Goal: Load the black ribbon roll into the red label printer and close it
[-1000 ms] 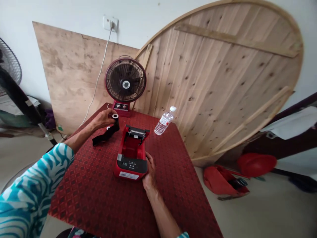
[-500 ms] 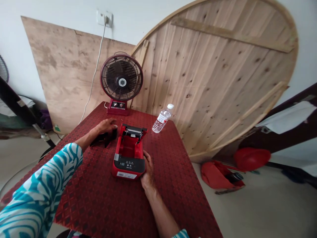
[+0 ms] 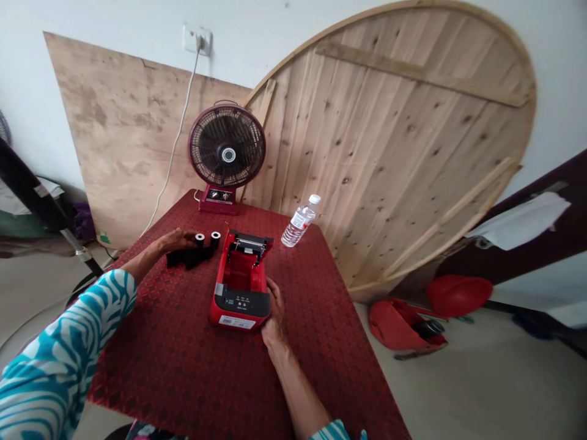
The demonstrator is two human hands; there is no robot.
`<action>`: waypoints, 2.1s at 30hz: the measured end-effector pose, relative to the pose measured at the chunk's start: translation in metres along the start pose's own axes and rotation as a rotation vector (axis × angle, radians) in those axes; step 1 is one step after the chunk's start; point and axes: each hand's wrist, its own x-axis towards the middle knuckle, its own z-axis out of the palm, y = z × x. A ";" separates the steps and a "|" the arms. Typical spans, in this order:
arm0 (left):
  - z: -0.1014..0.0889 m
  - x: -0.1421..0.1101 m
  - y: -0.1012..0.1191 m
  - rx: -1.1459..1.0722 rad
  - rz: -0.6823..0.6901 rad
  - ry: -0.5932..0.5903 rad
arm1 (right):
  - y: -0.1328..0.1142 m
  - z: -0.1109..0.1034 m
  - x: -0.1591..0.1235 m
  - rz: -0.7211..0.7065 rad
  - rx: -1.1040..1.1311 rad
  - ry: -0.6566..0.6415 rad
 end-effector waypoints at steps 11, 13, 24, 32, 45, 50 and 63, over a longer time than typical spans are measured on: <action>-0.008 -0.047 0.046 -0.196 0.066 0.023 | 0.001 0.002 0.001 -0.033 -0.034 0.009; 0.003 -0.058 0.071 -0.222 0.127 -0.099 | 0.000 0.003 0.001 -0.031 -0.031 0.009; 0.097 -0.054 0.148 1.035 0.232 -0.213 | 0.003 0.000 0.003 -0.081 -0.073 -0.044; 0.126 -0.045 0.142 1.104 0.194 -0.254 | 0.001 0.003 0.002 -0.105 -0.080 -0.041; 0.076 -0.091 0.116 0.449 0.475 -0.214 | -0.006 0.007 0.000 -0.039 -0.037 -0.038; 0.097 -0.114 0.103 0.516 0.651 -0.083 | -0.009 0.007 -0.003 -0.059 -0.050 -0.024; 0.120 -0.128 0.104 0.592 0.819 0.110 | -0.005 0.006 -0.002 -0.049 -0.027 -0.037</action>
